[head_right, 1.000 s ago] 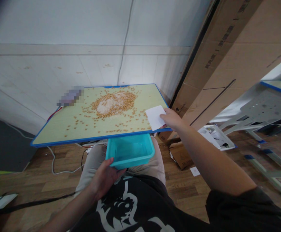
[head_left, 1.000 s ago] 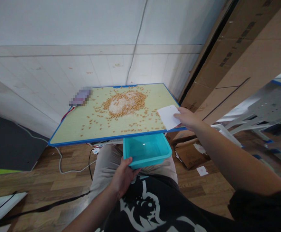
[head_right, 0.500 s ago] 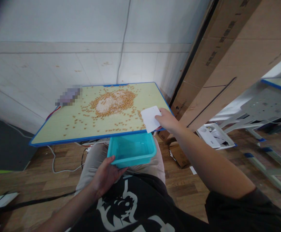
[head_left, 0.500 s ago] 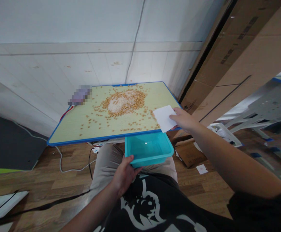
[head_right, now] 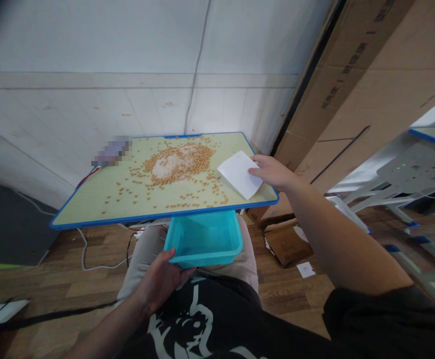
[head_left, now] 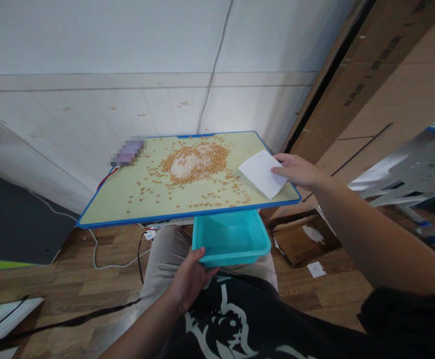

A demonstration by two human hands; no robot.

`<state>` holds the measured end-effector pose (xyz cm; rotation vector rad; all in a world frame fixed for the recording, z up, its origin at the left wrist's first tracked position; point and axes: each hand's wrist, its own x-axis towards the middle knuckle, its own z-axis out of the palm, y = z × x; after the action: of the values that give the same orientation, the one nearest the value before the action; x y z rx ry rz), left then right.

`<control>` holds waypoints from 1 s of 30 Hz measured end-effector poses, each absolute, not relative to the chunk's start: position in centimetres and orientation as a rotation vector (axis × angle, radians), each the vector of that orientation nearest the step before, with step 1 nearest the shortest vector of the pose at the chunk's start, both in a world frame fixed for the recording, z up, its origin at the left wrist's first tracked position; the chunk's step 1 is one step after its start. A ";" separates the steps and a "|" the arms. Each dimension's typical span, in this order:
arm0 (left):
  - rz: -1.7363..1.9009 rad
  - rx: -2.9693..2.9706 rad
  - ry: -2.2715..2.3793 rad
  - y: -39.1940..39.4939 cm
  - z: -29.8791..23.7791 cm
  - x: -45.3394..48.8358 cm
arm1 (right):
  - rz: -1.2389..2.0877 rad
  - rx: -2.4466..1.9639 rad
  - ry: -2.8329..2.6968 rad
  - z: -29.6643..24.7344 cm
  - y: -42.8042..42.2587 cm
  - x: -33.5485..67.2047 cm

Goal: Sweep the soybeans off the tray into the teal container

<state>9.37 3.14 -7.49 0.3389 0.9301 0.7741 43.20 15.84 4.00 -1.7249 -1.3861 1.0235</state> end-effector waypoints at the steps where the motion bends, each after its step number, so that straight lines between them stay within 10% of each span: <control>1: 0.772 0.340 0.931 3.1 -7.5 9.3 | 1.015 -1.716 -1.409 4.4 16.3 43.6; 30: 0.772 0.344 0.935 3.0 -7.3 9.9 | -0.004 -1.939 -2.699 6.8 14.3 35.3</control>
<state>9.93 3.03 -7.28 0.3439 0.9353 0.7723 35.26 14.26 6.83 -1.9391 -2.6990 -0.0037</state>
